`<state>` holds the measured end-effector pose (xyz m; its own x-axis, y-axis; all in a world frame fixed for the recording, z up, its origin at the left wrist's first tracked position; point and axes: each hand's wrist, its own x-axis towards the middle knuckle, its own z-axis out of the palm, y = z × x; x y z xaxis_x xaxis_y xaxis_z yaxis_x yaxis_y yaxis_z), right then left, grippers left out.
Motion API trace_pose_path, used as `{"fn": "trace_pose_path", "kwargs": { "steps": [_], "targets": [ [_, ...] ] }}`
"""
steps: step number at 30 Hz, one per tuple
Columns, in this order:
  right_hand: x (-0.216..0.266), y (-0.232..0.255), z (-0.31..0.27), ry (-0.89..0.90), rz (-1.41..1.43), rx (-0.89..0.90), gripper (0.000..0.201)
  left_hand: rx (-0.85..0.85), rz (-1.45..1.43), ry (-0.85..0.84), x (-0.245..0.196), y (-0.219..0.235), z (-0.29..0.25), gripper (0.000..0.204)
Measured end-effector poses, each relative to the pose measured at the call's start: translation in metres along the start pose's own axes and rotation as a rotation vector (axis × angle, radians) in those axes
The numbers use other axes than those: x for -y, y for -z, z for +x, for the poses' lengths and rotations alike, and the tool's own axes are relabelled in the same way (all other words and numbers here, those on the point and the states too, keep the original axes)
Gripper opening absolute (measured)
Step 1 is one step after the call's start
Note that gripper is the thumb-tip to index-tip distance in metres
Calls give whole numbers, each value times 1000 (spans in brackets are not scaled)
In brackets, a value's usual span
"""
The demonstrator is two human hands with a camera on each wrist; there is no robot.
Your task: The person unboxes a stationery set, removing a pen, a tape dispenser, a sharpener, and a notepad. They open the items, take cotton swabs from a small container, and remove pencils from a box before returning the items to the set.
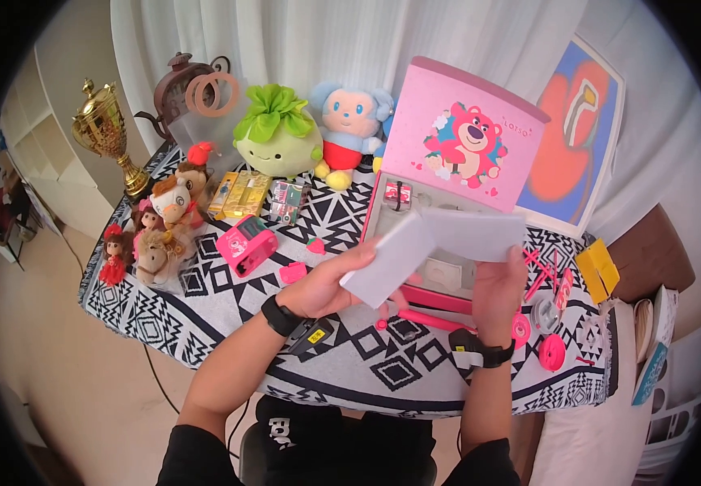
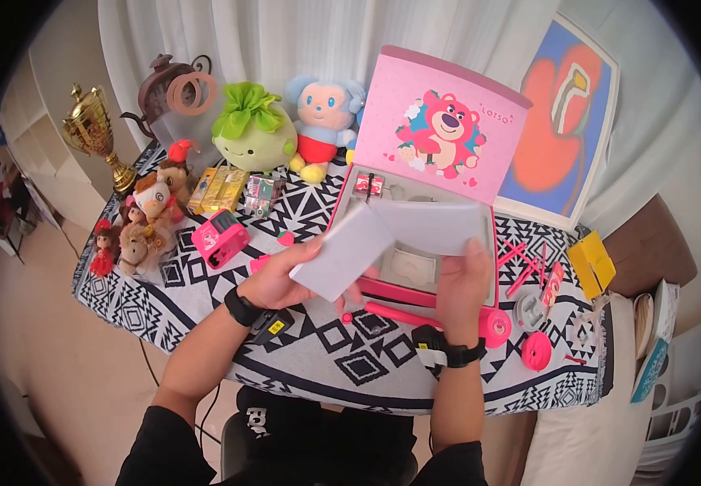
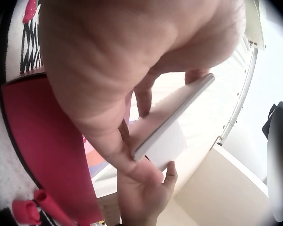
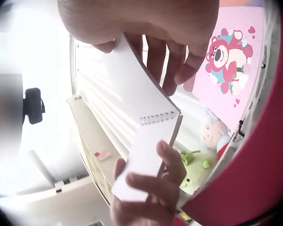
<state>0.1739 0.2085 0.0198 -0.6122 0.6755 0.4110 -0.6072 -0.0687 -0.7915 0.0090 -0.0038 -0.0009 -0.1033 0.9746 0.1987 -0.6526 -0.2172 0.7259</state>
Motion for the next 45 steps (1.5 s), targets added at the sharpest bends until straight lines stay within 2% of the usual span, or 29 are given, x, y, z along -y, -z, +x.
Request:
{"fn": "trace_pose_path", "kwargs": {
  "steps": [2,4,6,8,9,10,11,12,13,14,15,17,18,20,21,22,24,25,26,28,29,30,31,32,34,37,45],
  "targets": [
    [10,-2,4,-22,50,-18,51,217,77,116,0,0,-2,77],
    [12,-11,3,16,-328,-95,50,276,88,137,4,-1,-3,77],
    [10,-17,-2,29,-395,-74,57,338,100,157,6,-3,-2,78],
    [7,-24,-5,140,-478,72,64,305,133,146,5,-7,-1,84],
    [8,-22,-5,104,-366,173,67,304,134,148,5,-11,-1,84],
    [9,-22,-8,105,-363,174,67,232,85,76,5,-17,-1,77],
    [10,-21,-13,26,-336,352,64,158,36,2,5,-20,-2,70],
    [11,-20,-18,-55,-307,529,61,155,37,2,5,-17,-3,70],
    [10,-25,-24,-62,-402,438,51,45,59,28,6,-11,-5,63],
    [10,-24,-25,-64,-400,436,51,-65,80,54,7,-4,-7,55],
    [10,-23,-26,-59,-446,395,46,-65,80,57,8,3,-8,55],
    [12,-19,-26,-50,-499,344,41,-156,730,-117,7,13,-6,31],
    [13,-18,-24,-45,-459,285,38,-146,728,-115,6,15,-7,31],
    [15,-15,-23,-37,-429,214,34,-367,906,-550,4,10,-5,17],
    [11,-15,-23,-105,-287,203,34,-352,843,-555,0,6,0,28],
    [8,-16,-23,-171,-143,193,33,-343,840,-553,1,-1,3,28],
    [2,-22,-30,-148,-212,242,33,-10,146,-198,8,-13,5,45],
    [0,-26,-33,-132,-278,299,33,21,87,101,5,-14,-4,65],
    [0,-30,-34,-134,-277,301,33,18,86,99,4,-17,-5,65],
    [6,-40,-34,-99,-361,281,42,108,60,179,-1,-25,-5,82],
    [1,-35,-30,-101,-356,282,42,95,28,144,-2,-23,-3,90],
    [-7,-27,-23,70,-522,283,52,88,30,143,0,-21,-1,90],
    [-9,-28,-19,244,-683,283,62,13,42,33,2,-18,0,89],
    [-8,-31,-20,245,-675,290,62,-62,55,-80,2,-17,1,89],
    [-1,-42,-26,295,-761,424,83,-74,9,-105,-1,-16,1,89],
    [1,-55,-33,286,-847,533,93,-74,-15,-128,3,-12,3,89],
    [-4,-45,-25,413,-907,562,99,-7,-19,-106,5,-17,0,89]
  ]
}}
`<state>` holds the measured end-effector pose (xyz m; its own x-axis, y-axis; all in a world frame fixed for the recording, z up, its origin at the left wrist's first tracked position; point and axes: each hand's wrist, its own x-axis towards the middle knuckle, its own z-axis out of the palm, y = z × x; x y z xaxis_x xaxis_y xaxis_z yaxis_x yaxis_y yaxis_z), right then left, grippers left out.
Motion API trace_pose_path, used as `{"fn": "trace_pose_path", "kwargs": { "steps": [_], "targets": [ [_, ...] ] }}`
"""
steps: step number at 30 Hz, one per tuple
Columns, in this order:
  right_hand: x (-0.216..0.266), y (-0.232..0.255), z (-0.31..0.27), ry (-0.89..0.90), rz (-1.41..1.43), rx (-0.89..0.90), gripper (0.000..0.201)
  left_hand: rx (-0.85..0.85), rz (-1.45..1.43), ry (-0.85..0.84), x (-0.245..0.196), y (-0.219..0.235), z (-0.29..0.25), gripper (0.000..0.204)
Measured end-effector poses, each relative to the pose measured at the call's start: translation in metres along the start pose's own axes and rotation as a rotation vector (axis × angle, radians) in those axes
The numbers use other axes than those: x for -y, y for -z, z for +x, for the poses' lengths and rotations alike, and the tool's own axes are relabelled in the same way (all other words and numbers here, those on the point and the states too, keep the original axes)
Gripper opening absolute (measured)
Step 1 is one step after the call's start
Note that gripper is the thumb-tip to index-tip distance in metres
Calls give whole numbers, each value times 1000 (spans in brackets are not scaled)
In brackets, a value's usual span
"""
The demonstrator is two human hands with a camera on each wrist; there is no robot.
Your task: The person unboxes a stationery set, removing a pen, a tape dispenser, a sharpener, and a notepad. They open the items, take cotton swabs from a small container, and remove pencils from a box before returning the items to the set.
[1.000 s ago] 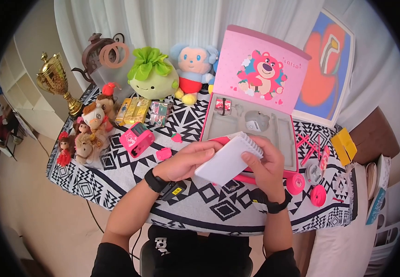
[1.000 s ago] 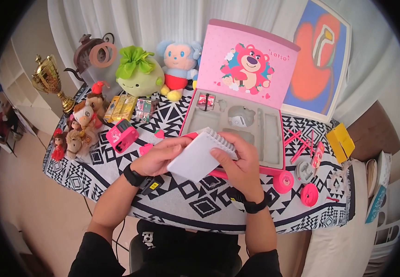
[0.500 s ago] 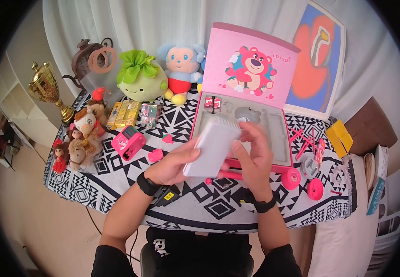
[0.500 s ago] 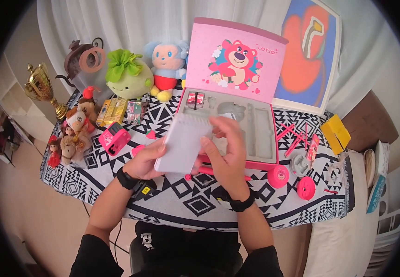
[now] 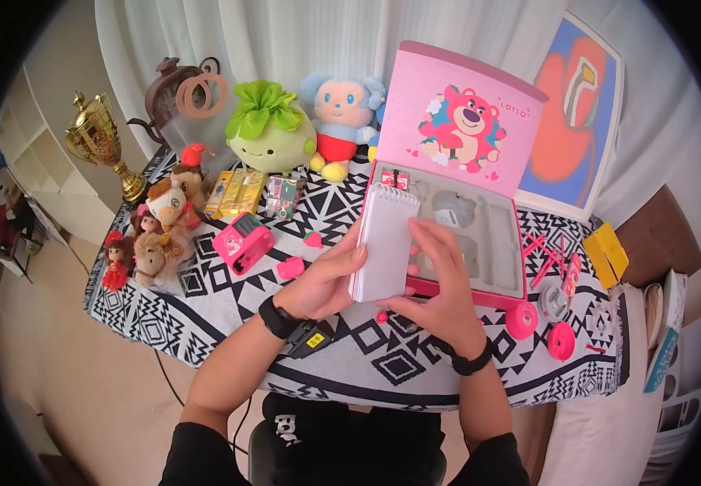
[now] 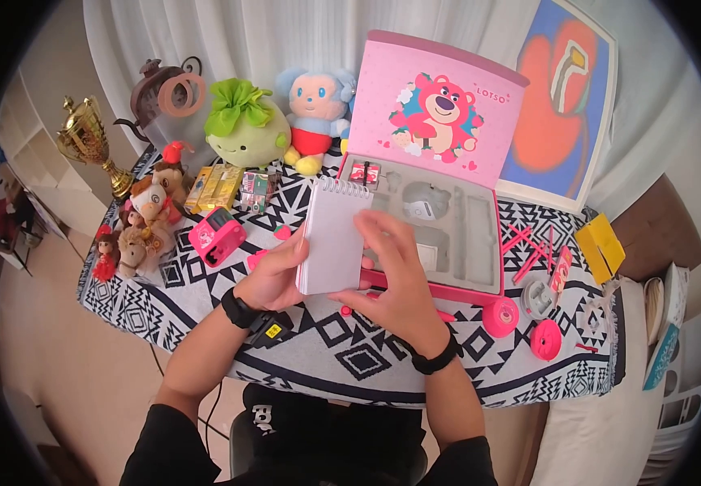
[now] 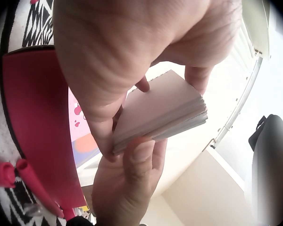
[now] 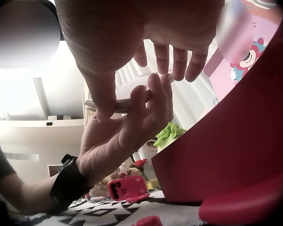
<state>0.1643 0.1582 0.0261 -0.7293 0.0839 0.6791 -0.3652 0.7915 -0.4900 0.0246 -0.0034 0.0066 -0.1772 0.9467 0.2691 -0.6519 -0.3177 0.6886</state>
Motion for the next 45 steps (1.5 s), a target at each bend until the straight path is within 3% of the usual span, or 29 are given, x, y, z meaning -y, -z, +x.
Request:
{"fn": "trace_pose_path", "kwargs": {
  "steps": [7,17,20,22,23,25,26,28,29,31,32,33,35,37,39,40,42,43,45],
  "targets": [
    [-7,-1,-1,-21,140,-27,97,12,0,-20,-4,-3,1,90],
    [-6,2,-2,-32,132,-7,94,-42,45,-16,-5,-5,1,89],
    [-4,5,0,-24,139,-21,88,-18,16,24,-4,-1,1,87],
    [-3,10,1,25,109,-18,70,-92,36,-11,-3,0,0,85],
    [-6,13,1,24,109,-19,70,-92,36,-10,-4,-1,0,85],
    [-14,17,-3,99,60,-171,41,-191,143,-28,-7,-6,-2,87],
    [-17,18,-6,98,59,-175,41,-189,146,-25,-7,-6,-2,87],
    [-20,19,-12,-97,303,-437,30,-193,209,-6,-5,-7,-2,87],
    [-21,21,-12,-97,298,-441,30,-187,209,-3,-4,-1,-3,87],
    [-22,25,-8,-379,533,-655,30,-26,215,255,-4,11,-8,85],
    [-23,24,-2,-369,478,-692,47,42,203,271,0,11,-9,83],
    [-20,19,1,-370,470,-697,47,50,200,276,2,8,-10,83],
    [-12,14,5,-229,-48,-630,57,43,230,291,5,5,-11,82],
    [-11,26,-1,-8,-261,-236,66,7,248,239,5,12,-14,81],
    [0,23,-1,-71,161,-24,54,-33,263,180,3,10,-14,84],
    [5,25,-1,-77,142,-30,54,-71,298,159,2,6,-13,83],
    [14,29,-2,-406,322,75,40,-127,315,104,5,12,-11,69],
    [11,29,-3,-407,309,71,40,-114,310,103,7,7,-6,69],
    [0,27,-6,-274,268,-158,24,-262,557,-239,13,-8,5,56]
  ]
}}
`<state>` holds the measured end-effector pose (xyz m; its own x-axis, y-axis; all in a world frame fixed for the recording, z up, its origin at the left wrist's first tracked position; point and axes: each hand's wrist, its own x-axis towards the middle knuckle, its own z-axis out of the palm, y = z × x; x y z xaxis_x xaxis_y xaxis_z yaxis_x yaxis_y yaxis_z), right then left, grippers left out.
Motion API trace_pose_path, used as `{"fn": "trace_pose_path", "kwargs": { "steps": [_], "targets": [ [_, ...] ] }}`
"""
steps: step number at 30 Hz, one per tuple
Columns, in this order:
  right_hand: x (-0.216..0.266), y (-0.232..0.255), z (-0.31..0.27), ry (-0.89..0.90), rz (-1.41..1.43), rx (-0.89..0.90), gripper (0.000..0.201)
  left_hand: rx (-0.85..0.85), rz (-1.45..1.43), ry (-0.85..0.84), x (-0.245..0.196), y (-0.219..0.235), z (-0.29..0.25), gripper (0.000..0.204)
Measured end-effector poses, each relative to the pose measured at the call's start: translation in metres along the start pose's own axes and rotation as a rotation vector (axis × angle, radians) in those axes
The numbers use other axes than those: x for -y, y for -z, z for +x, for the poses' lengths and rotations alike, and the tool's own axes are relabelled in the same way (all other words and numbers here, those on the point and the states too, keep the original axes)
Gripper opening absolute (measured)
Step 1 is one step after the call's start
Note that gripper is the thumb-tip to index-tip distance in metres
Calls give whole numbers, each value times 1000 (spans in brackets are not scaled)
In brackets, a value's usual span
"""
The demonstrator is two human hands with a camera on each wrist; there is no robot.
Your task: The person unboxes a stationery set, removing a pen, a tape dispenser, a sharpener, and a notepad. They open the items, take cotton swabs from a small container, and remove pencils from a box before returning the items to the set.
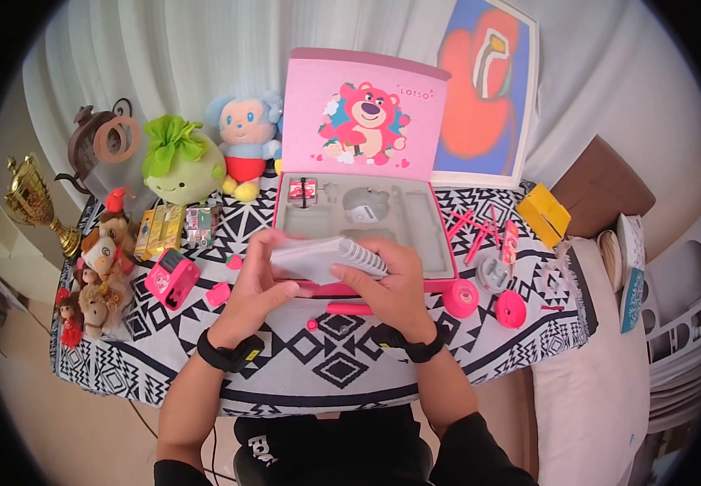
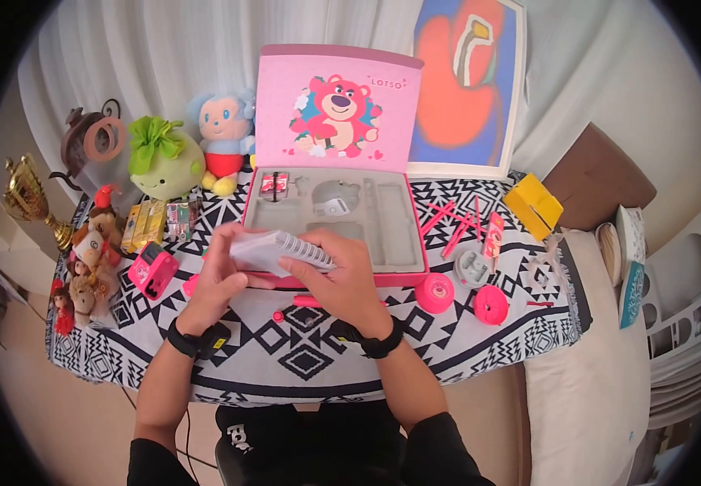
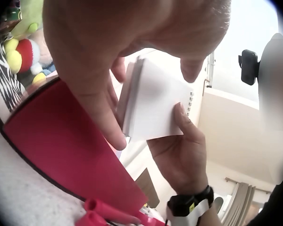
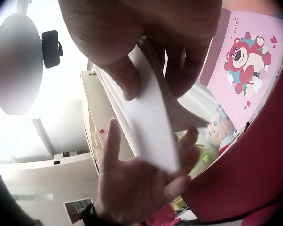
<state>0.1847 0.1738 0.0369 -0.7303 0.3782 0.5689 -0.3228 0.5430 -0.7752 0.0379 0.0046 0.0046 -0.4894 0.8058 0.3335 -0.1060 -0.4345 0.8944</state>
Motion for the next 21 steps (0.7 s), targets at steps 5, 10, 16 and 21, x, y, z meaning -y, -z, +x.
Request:
{"fn": "trace_pose_path", "kwargs": {
  "steps": [5,10,16,21],
  "targets": [
    [3,12,0,-58,2,61,20,71,188,130,0,13,-3,24],
    [13,62,-7,-191,-8,-319,26,88,137,154,2,19,0,16],
    [-34,215,-38,-385,-47,-706,31,-66,189,102,2,26,5,15],
    [-74,282,-69,-591,-69,-726,24,-107,207,109,4,27,6,13]
  ]
}}
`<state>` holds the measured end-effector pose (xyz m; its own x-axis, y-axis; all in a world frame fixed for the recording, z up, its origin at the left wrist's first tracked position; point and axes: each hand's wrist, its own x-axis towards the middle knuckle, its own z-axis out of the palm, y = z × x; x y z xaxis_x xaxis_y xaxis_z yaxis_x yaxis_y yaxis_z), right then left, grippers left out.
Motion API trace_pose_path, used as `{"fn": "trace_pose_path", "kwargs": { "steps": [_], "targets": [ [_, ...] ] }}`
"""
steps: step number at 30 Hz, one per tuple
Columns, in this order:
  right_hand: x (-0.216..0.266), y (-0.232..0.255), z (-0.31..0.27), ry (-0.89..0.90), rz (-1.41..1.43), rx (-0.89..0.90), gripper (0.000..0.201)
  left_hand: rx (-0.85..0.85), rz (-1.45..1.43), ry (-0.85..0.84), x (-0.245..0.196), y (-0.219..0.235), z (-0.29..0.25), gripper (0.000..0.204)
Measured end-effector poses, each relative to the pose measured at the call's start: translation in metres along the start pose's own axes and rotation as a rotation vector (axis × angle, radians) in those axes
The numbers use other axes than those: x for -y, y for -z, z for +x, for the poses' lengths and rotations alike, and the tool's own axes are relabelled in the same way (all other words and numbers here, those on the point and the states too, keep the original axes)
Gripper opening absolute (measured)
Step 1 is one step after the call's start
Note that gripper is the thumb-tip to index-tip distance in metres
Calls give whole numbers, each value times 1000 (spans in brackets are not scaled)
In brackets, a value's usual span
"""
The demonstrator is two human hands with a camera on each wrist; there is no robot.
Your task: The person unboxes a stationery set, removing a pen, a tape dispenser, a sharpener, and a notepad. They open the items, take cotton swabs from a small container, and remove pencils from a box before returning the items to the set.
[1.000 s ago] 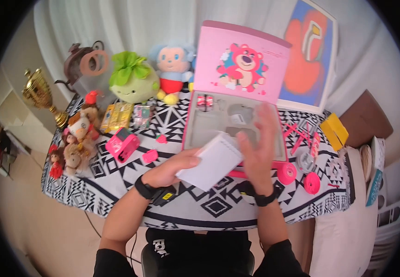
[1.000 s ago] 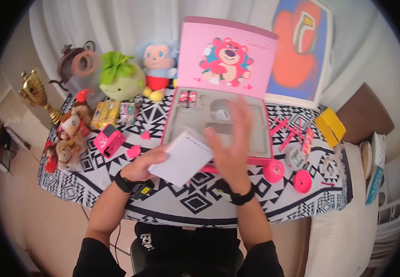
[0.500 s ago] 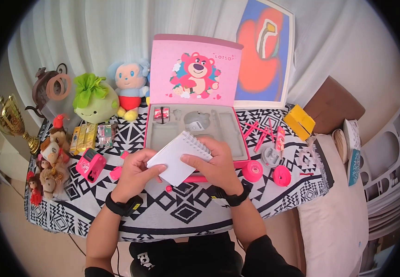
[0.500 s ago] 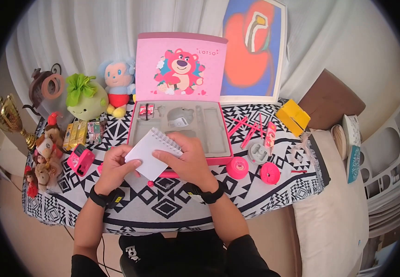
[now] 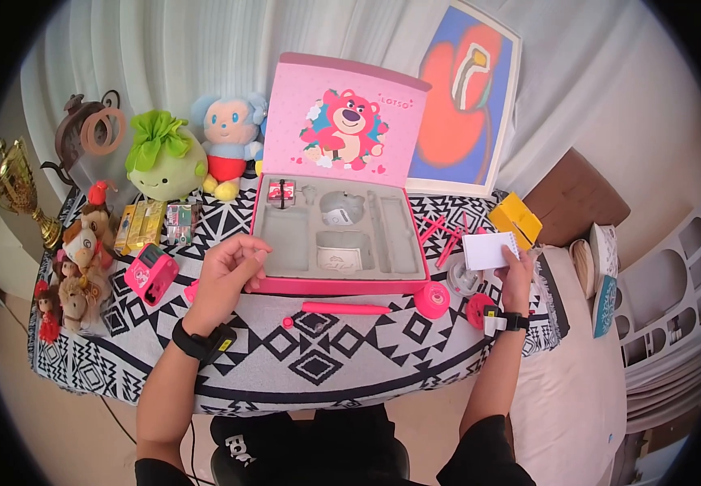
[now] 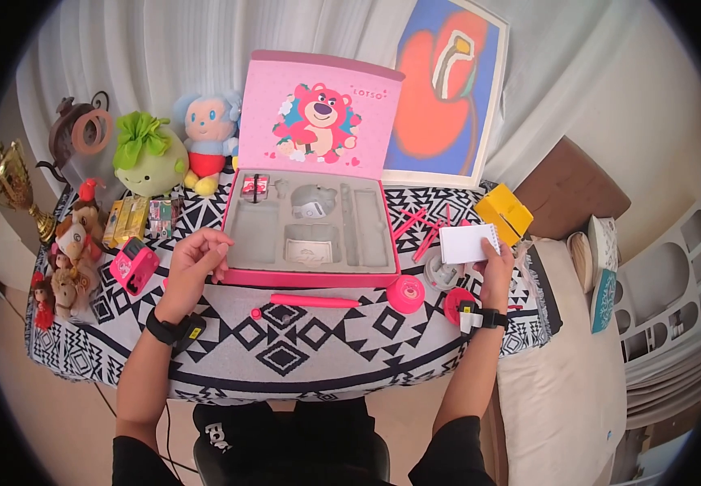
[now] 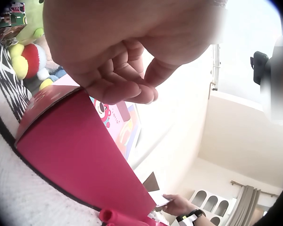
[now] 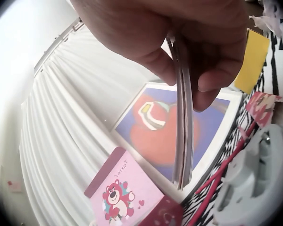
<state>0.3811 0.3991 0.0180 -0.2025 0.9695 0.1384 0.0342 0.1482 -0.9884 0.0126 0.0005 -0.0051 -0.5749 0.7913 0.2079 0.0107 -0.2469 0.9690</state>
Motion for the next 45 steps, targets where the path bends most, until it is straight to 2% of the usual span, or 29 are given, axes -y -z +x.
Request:
{"fn": "trace_pose_path", "kwargs": {
  "steps": [1,3,7,9,10,11,13,14,15,18,20,22,23,26,27,29,31,33,35,37,38,41,42,44,45],
  "targets": [
    [-5,2,4,2,3,-2,24,-8,-1,2,0,-1,0,12],
    [-13,6,10,-106,85,-116,22,-12,0,1,0,-1,0,12],
    [-48,32,36,-161,82,-50,27,-22,9,-14,1,2,1,11],
    [-53,33,38,-154,-204,-199,38,-25,5,-25,1,4,2,11],
    [-68,43,50,-35,-401,-221,50,-34,10,-27,1,4,2,11],
    [-69,41,49,-34,-402,-216,50,-42,15,-28,1,5,2,10],
    [-72,31,47,387,-1134,-585,57,-55,-2,-35,1,7,3,10],
    [-53,26,38,397,-1026,-410,60,-66,-16,-42,0,9,4,11],
    [-34,14,25,398,-1017,-397,60,-78,-6,-41,1,11,5,11],
    [-3,-40,-5,577,-682,-181,38,-150,32,-84,-5,9,5,13],
    [18,-83,-32,571,-575,-66,36,-195,204,-155,1,14,8,13],
    [12,-119,-45,613,-415,64,30,-242,302,-191,4,17,10,12],
    [17,-137,-57,610,-400,77,30,-254,318,-188,5,19,11,12],
    [24,-177,-86,744,-327,289,26,-274,541,-254,5,24,13,16],
    [20,-184,-89,735,-315,302,26,-282,555,-243,4,25,13,16],
    [14,-194,-99,861,-363,330,26,-279,742,-280,-2,23,11,17],
    [13,-196,-109,812,-366,350,24,-284,847,-271,-3,18,8,20],
    [13,-194,-114,835,-384,362,23,-238,1073,-468,-6,11,8,23],
    [15,-193,-114,808,-340,365,23,-207,1063,-405,-11,7,13,26],
    [12,-191,-114,775,-309,369,22,-171,1190,-486,-17,9,31,35],
    [9,-191,-114,786,-303,362,22,-166,1191,-480,-19,8,44,35],
    [5,-192,-113,812,-310,356,21,34,1356,-415,-30,6,92,50],
    [5,-193,-113,833,-319,351,21,29,1357,-410,-29,4,107,50],
    [4,-195,-114,832,-313,342,21,176,1464,-299,-19,-1,138,57],
    [4,-196,-114,826,-311,327,20,169,1465,-299,-16,0,149,57]
  ]
}}
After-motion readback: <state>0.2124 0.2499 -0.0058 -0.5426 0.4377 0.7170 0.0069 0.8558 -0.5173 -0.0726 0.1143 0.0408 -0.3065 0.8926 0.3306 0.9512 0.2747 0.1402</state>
